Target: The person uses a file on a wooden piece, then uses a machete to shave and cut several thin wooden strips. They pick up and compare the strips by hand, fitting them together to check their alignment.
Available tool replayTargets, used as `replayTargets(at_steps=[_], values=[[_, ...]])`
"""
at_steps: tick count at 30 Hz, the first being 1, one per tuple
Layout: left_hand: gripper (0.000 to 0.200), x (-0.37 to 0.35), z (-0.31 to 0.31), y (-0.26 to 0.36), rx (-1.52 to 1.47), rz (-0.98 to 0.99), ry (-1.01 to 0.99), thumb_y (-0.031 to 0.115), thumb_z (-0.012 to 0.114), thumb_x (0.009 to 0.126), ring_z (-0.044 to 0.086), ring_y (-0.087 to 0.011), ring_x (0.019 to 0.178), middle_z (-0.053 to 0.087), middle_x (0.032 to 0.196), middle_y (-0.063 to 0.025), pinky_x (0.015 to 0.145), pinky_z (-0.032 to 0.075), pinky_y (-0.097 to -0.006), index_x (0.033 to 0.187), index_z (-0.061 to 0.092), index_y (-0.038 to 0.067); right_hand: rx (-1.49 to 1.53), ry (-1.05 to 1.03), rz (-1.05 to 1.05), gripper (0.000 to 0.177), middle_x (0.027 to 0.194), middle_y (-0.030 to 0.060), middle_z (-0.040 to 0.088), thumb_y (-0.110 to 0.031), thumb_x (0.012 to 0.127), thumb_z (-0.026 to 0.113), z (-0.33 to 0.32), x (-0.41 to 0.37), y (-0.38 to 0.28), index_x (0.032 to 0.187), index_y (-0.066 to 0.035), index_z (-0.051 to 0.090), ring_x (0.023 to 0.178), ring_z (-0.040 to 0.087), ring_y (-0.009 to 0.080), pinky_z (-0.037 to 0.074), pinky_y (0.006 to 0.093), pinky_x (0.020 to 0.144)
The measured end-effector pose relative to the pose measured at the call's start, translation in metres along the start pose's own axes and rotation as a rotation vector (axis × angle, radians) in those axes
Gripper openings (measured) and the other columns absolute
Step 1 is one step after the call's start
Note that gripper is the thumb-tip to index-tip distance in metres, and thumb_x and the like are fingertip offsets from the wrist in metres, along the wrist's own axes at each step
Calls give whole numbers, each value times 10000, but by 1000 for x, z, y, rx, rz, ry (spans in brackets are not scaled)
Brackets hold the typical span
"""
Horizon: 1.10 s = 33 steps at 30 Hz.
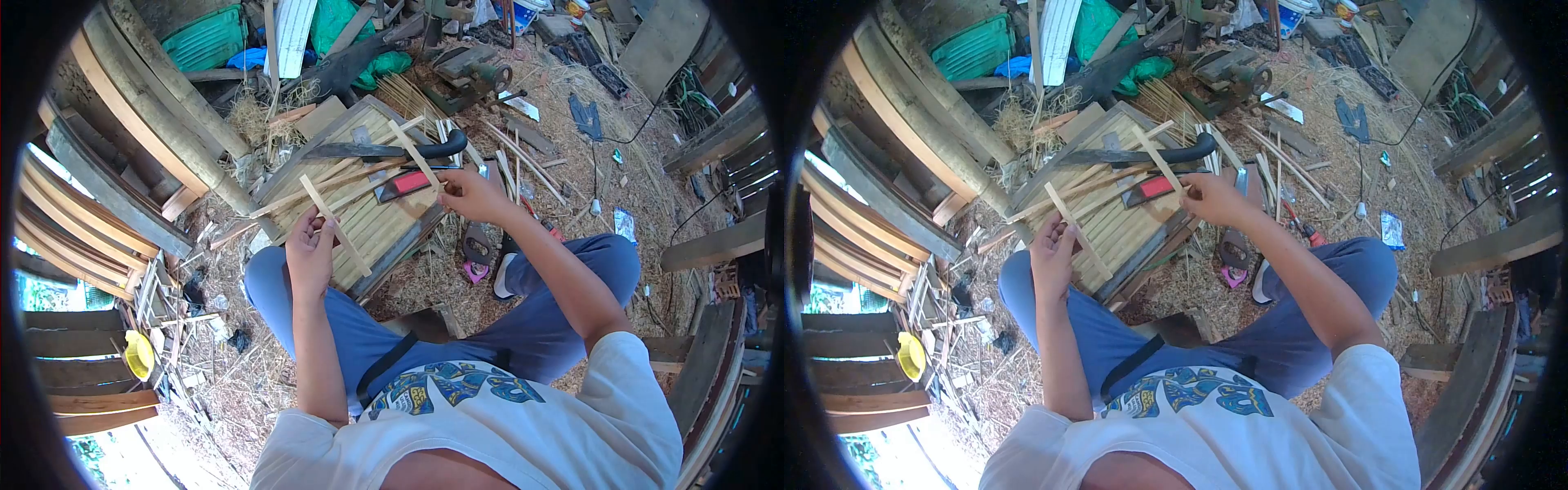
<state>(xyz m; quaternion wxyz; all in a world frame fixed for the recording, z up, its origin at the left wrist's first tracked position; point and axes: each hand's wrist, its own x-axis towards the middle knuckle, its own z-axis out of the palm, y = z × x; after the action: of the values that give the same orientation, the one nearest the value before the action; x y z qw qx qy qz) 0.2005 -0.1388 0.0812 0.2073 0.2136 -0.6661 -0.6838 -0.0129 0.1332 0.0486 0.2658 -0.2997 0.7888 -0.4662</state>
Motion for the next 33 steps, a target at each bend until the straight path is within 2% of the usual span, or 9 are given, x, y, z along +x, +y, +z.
replayTargets(at_steps=[2, 5, 11, 17, 20, 26, 28, 32, 33], values=[[423, 0, 1, 0, -10, 2, 11, 22, 660, 1063, 700, -138, 1001, 687, 1118, -93, 850, 620, -291, 1452, 555, -109, -36, -38, 7, 437, 922, 82, 755, -76, 1014, 715, -2, -3, -9, 1431, 13, 620, 838, 733, 144, 576, 336, 774], [422, -1, 3, 2, -12, 5, 11, 16, 659, 1060, 699, -138, 1003, 683, 1128, -92, 848, 622, -295, 1450, 555, -108, -80, -45, -28, 423, 948, 94, 770, -78, 999, 739, -1, -3, -6, 1397, 18, 635, 857, 738, 149, 579, 329, 798], [441, 0, 1, -1, -21, -5, -2, 15, 667, 1052, 703, -148, 995, 674, 1140, -104, 856, 635, -304, 1459, 544, -104, 42, -130, -73, 404, 981, 124, 789, -101, 977, 777, 9, -14, -18, 1340, 28, 652, 883, 745, 165, 585, 332, 847], [435, 0, 3, 0, -17, -11, 31, 12, 672, 1047, 710, -157, 993, 669, 1145, -118, 871, 650, -321, 1443, 537, -107, -152, -150, -13, 459, 985, 131, 785, -168, 956, 822, 12, -15, -12, 1346, 16, 665, 881, 741, 180, 582, 349, 821], [431, 1, 3, 1, -45, -20, 70, 9, 672, 1045, 713, -163, 991, 671, 1145, -122, 874, 649, -325, 1437, 530, -99, -301, -123, -41, 419, 963, 116, 781, -188, 939, 838, 12, -19, -21, 1297, -11, 711, 879, 742, 197, 578, 369, 801], [410, 3, 0, 0, -62, -1, 172, 6, 669, 1044, 722, -175, 991, 680, 1164, -131, 853, 644, -327, 1421, 532, -78, -330, -140, -100, 362, 959, 107, 775, -149, 894, 842, 20, -13, -22, 1235, -58, 763, 865, 744, 258, 574, 421, 800], [403, 4, -2, 0, -59, 18, 197, 7, 667, 1044, 725, -177, 989, 683, 1171, -134, 842, 643, -326, 1417, 535, -69, -359, -158, -78, 356, 987, 130, 777, -132, 870, 828, 23, -6, -25, 1217, -72, 770, 911, 750, 298, 576, 430, 821], [465, 1, -2, 2, -2, -41, 164, 2, 658, 1039, 733, -181, 968, 677, 1137, -141, 790, 651, -325, 1472, 490, -27, -410, -132, -99, 298, 988, 134, 775, -145, 867, 808, 29, 12, -31, 1157, -84, 780, 950, 748, 340, 580, 458, 830], [484, -1, 0, 1, 16, -24, 152, 3, 658, 1037, 735, -183, 965, 674, 1126, -143, 776, 653, -325, 1485, 476, -17, -453, -88, -182, 282, 983, 137, 773, -158, 869, 804, 31, 20, -29, 1139, -83, 779, 957, 745, 349, 581, 468, 833]])
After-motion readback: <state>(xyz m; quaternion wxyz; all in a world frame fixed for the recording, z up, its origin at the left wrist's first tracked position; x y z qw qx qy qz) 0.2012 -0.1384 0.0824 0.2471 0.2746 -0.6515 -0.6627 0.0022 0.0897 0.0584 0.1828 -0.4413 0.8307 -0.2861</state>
